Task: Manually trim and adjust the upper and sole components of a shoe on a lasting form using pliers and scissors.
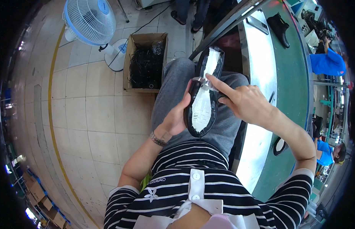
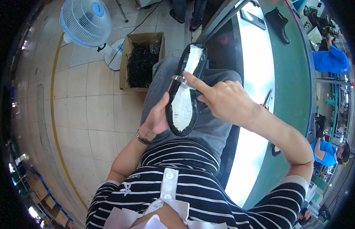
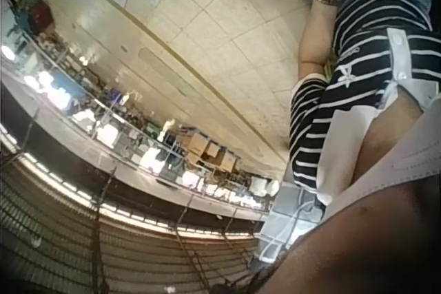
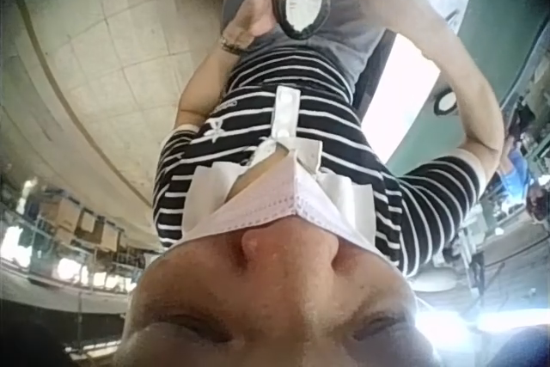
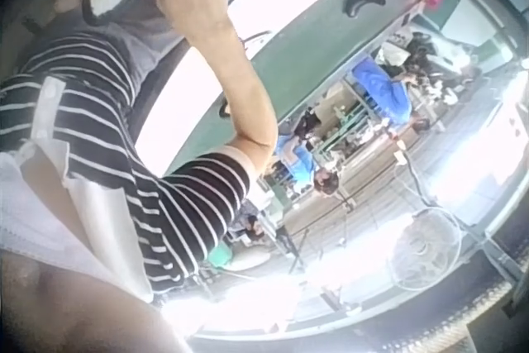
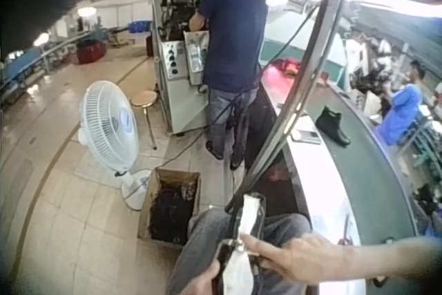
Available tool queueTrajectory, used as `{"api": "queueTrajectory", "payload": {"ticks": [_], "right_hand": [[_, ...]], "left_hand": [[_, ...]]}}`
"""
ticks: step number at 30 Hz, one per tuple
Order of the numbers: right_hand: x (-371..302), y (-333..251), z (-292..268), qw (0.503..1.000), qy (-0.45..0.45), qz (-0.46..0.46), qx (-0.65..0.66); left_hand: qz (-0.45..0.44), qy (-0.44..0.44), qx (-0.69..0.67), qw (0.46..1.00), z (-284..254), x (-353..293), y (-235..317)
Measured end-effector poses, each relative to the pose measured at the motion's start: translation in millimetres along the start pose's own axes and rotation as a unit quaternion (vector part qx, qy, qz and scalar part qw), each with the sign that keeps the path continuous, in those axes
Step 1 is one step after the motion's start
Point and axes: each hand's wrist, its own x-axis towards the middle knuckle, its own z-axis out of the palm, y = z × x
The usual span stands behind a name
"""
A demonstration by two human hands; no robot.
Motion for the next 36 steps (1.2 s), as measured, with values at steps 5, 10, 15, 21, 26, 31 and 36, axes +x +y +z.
{"api": "queueTrajectory", "payload": {"ticks": [5, 10, 15, 21, 26, 31, 36], "right_hand": [[-15.5, -23.8, -18.1, 0.992, 0.084, -0.078, 0.049], [-4.9, -14.6, 15.6, 0.984, -0.001, -0.090, -0.154], [-18.8, -36.6, 5.9, 0.989, 0.078, -0.124, -0.015], [-20.0, -31.9, 37.2, 0.998, 0.001, -0.061, -0.023], [-31.9, -48.4, 34.1, 0.984, 0.079, -0.161, 0.017], [-19.1, -37.1, 26.0, 0.998, -0.033, -0.041, -0.019], [-23.6, -41.2, 32.9, 0.994, 0.005, -0.093, 0.062]], "left_hand": [[0.148, 0.073, 0.193, 0.967, 16.5, 2.6, -14.7], [0.060, 0.091, 0.207, 0.972, 17.3, -1.4, -5.0], [-0.008, 0.111, 0.169, 0.979, -5.3, -6.8, -8.9], [0.094, 0.031, 0.294, 0.951, 16.6, -7.6, 0.3], [0.191, 0.041, 0.636, 0.747, 2.6, -3.7, 3.7], [0.045, 0.095, 0.443, 0.890, -1.8, -9.7, 2.0], [0.147, 0.019, 0.485, 0.862, -45.3, -8.8, -3.8]]}}
